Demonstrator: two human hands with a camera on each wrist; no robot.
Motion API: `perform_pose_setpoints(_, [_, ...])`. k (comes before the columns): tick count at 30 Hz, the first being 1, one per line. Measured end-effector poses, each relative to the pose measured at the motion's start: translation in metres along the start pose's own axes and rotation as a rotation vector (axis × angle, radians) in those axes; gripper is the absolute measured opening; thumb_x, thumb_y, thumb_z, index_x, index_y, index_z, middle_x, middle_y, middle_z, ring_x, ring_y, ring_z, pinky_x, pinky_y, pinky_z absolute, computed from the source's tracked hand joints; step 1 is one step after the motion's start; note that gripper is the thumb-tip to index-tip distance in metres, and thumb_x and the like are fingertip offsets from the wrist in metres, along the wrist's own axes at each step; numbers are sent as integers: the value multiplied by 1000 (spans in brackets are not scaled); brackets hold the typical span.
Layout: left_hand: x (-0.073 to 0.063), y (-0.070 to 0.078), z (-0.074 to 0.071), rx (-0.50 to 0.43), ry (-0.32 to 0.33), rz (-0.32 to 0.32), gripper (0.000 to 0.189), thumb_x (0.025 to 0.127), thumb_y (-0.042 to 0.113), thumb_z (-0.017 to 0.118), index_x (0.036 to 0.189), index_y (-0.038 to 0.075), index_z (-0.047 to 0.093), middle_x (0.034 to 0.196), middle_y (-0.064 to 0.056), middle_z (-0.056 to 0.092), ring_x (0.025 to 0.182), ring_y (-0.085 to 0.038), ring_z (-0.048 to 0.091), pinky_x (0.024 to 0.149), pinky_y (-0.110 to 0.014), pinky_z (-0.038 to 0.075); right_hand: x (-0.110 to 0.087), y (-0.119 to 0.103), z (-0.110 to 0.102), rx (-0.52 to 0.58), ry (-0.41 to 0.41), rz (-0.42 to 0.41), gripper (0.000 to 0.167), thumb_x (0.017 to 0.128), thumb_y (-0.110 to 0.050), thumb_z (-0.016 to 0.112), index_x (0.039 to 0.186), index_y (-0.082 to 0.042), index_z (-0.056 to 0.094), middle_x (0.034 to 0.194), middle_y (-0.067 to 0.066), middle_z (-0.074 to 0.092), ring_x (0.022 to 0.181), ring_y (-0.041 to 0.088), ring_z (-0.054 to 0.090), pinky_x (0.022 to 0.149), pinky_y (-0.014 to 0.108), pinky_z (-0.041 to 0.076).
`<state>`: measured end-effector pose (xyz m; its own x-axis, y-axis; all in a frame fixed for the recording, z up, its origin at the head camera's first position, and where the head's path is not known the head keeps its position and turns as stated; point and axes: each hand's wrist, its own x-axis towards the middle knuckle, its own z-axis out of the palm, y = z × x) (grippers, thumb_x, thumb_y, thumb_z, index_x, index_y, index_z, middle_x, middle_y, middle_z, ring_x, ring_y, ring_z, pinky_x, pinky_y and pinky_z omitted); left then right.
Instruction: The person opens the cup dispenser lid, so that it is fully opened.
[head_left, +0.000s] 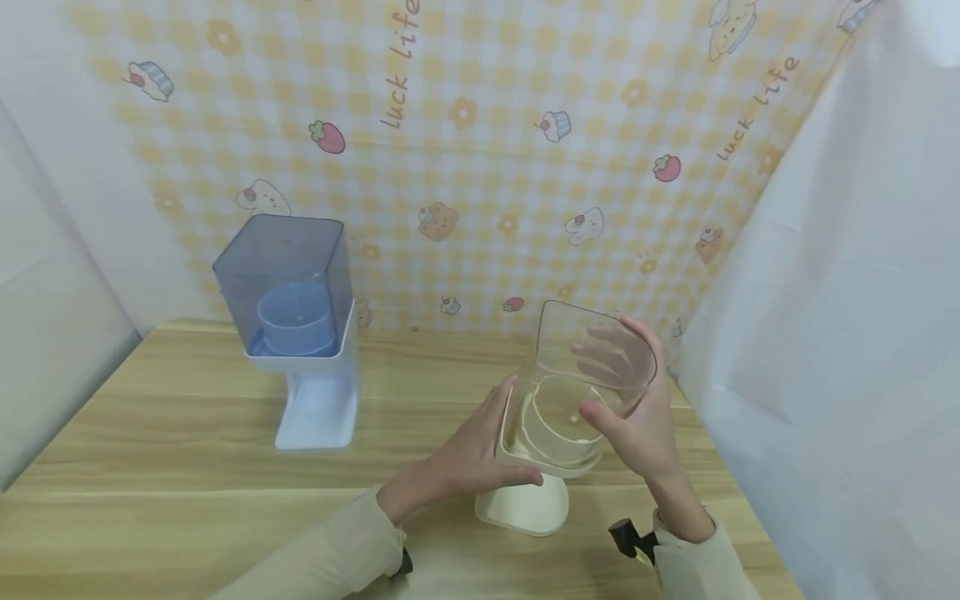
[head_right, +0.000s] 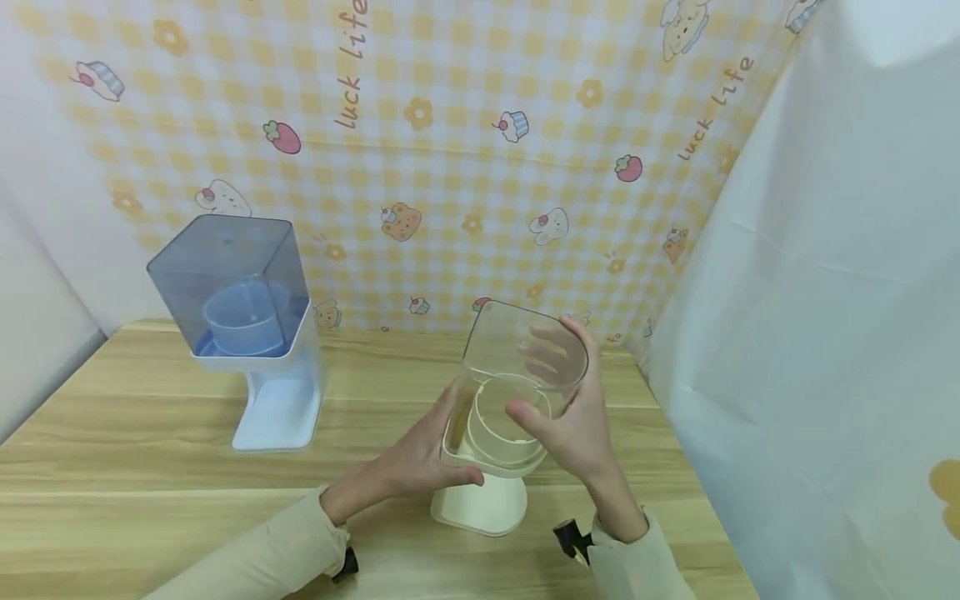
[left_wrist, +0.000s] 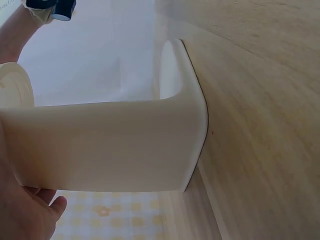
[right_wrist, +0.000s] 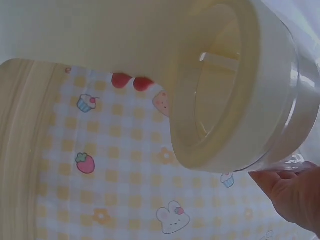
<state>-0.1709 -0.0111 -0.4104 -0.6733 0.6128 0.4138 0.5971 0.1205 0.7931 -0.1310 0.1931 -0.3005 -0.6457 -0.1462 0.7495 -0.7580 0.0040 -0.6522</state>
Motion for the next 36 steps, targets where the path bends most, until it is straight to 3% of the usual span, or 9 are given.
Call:
perform_pose_setpoints(8, [3,1,-2,1,-30,79,113,75,75,68,158,35,3,153,12,34,138,-11,40,112,-45,41,-2,-5,1,-52,-18,4,97,76,-13,88,149,4,26,137,18,52,120,27,63,100,31,53])
perform_pose_setpoints(14, [2,1,-3,-34,-50,39,113,76,74,69,158,37,2,153,10,33,137,-12,39,113,-49,40,0,-5,0,-75,-36,12,97,77,-14,88,149,5,25,137,23,51,120,26,62,100,32,53])
perform_pose_setpoints(21, [3,1,-2,-64,-1,20,117,73,69,76,159,36,3,153,11,32,136,-13,42,112,-48,40,5,-1,0,-51,-54,60,96,77,-13,87,150,1,25,140,21,50,123,26,60,104,34,51])
perform_pose_setpoints(27, [-1,-1,3,-18,-10,-17,122,74,70,74,159,34,-6,161,5,21,148,-19,29,118,-51,33,-5,7,-2,125,-9,-63,96,79,-16,86,150,5,25,139,25,50,123,34,60,105,41,50])
perform_pose_setpoints(32, [-1,-2,0,-63,16,-14,120,73,66,78,159,35,0,157,8,26,142,-15,36,115,-50,38,-6,8,-3,191,116,-133,95,76,-22,88,146,5,30,137,25,52,120,34,61,101,41,53])
perform_pose_setpoints(36, [2,-3,-2,-25,8,-26,118,73,65,79,157,39,0,153,12,29,137,-12,39,113,-49,39,0,2,-7,252,175,-217,94,74,-21,89,143,6,32,133,26,54,118,36,62,100,42,53])
